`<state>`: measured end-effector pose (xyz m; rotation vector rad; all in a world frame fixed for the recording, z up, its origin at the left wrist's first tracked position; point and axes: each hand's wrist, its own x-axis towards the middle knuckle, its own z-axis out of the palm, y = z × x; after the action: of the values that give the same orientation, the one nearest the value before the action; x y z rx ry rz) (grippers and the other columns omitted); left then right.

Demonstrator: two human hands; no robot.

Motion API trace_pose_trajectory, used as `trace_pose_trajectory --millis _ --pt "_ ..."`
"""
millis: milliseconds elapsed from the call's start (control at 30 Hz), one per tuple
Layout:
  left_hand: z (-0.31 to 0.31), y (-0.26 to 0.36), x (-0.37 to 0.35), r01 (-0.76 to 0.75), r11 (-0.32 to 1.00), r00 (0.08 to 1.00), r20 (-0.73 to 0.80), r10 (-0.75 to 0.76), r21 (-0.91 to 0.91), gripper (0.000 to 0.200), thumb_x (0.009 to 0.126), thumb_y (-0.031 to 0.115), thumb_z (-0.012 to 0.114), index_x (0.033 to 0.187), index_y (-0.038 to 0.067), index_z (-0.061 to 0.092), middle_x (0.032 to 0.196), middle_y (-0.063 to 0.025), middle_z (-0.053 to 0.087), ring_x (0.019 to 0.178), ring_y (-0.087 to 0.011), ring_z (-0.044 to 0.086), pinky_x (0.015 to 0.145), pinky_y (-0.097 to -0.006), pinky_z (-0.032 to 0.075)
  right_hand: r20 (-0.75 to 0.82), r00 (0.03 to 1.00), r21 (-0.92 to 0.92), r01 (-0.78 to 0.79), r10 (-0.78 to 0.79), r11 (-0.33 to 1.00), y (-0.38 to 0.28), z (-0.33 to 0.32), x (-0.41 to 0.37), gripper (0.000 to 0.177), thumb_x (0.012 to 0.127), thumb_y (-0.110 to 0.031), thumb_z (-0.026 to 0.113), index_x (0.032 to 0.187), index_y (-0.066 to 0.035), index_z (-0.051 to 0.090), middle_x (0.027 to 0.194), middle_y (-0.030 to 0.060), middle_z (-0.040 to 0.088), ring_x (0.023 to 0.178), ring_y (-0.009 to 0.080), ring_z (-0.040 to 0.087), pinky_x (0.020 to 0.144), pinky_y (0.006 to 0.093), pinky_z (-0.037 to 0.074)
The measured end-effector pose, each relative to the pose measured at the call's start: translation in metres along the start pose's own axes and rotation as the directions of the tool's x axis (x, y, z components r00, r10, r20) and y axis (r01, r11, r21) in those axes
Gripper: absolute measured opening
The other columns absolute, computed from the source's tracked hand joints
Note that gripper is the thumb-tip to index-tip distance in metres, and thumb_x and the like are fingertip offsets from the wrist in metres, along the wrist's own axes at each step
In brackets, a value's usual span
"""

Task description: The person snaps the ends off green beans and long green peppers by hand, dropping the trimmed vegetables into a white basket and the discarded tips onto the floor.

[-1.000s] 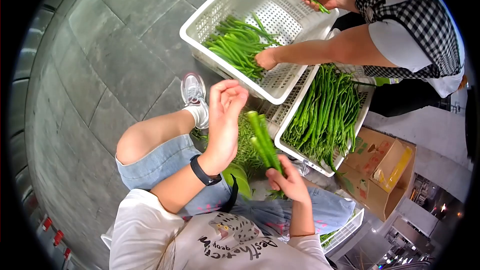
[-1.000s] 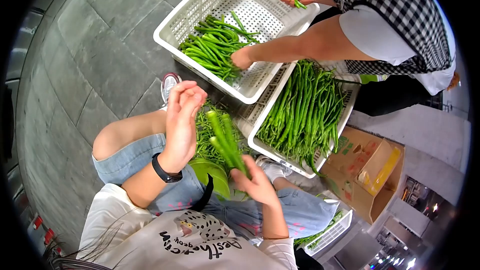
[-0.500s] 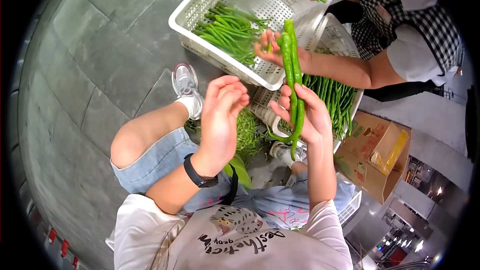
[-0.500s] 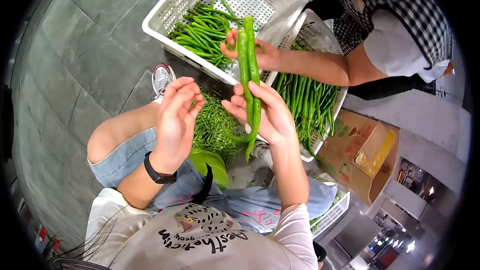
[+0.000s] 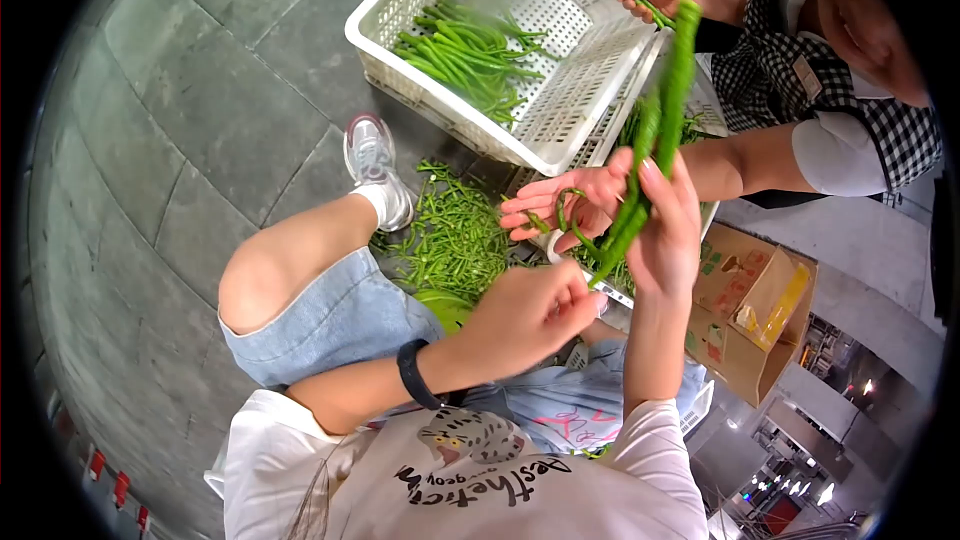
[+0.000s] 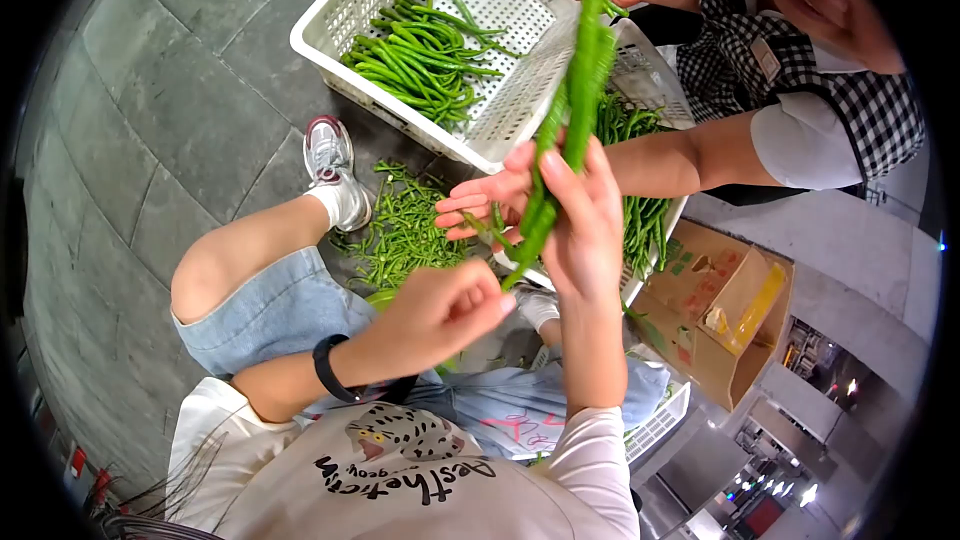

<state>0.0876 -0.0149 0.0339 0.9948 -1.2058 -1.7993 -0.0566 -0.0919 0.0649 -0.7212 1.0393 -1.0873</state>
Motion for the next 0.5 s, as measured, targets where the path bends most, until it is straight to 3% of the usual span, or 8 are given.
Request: trace_pose_trajectory --millis 67,167,300,400,500 --pt "0.014 -0.008 -0.009 0.055 0.998 0.997 0.059 -0.057 0.044 0.018 0.086 0.014 0.06 0.084 0.003 0.046 0.062 -0.0106 0.06 0.054 -0.028 0.06 0.048 -0.0367 0.044 -0.114 0.988 -0.137 0.091 -0.107 0.986 -0.002 -0.008 -0.025 0.028 0.094 -0.008 0.046 0.118 0.002 0.039 0.094 0.0142 0.054 0.075 0.0181 0.061 0.073 0.0361 0.056" --pt "0.032 -0.029 -0.021 0.089 0.995 0.993 0.079 -0.092 0.038 0.019 0.088 0.014 0.06 0.09 0.004 0.045 0.063 -0.0061 0.061 0.049 -0.0153 0.056 0.047 -0.0282 0.04 -0.201 0.92 -0.278 0.274 -0.335 0.921 0.001 -0.01 -0.074 0.031 0.093 -0.007 0.045 0.122 0.0 0.037 0.093 0.014 0.053 0.066 0.0149 0.056 0.068 0.0346 0.053" --pt "0.04 -0.048 -0.023 0.09 0.996 0.987 0.132 -0.089 -0.002 0.016 0.089 0.012 0.058 0.09 0.003 0.044 0.067 -0.0074 0.063 0.056 -0.0164 0.06 0.053 -0.0276 0.044 -0.291 0.8 -0.364 0.415 -0.525 0.834 0.015 -0.019 -0.122 0.035 0.094 -0.01 0.043 0.128 -0.004 0.035 0.095 0.012 0.052 0.064 0.0112 0.049 0.068 0.0322 0.044" --pt "0.041 -0.057 -0.026 0.112 0.994 0.971 0.212 -0.112 0.014 0.012 0.088 0.011 0.057 0.093 0.001 0.052 0.071 -0.0074 0.065 0.062 -0.0125 0.063 0.057 -0.025 0.047 -0.398 0.724 -0.341 0.453 -0.563 0.824 0.029 -0.017 -0.14 0.036 0.093 -0.015 0.05 0.124 -0.005 0.034 0.091 0.0138 0.056 0.06 0.0139 0.051 0.064 0.0341 0.046" --pt "0.039 -0.061 -0.024 0.158 0.987 0.955 0.256 -0.152 -0.003 0.012 0.086 0.009 0.057 0.094 0.0 0.057 0.073 -0.0075 0.067 0.064 -0.01 0.062 0.059 -0.0232 0.048 -0.394 0.723 -0.369 0.44 -0.567 0.818 0.036 -0.013 -0.14 0.038 0.093 -0.015 0.05 0.126 -0.005 0.033 0.09 0.0129 0.055 0.06 0.0137 0.051 0.063 0.0338 0.045"
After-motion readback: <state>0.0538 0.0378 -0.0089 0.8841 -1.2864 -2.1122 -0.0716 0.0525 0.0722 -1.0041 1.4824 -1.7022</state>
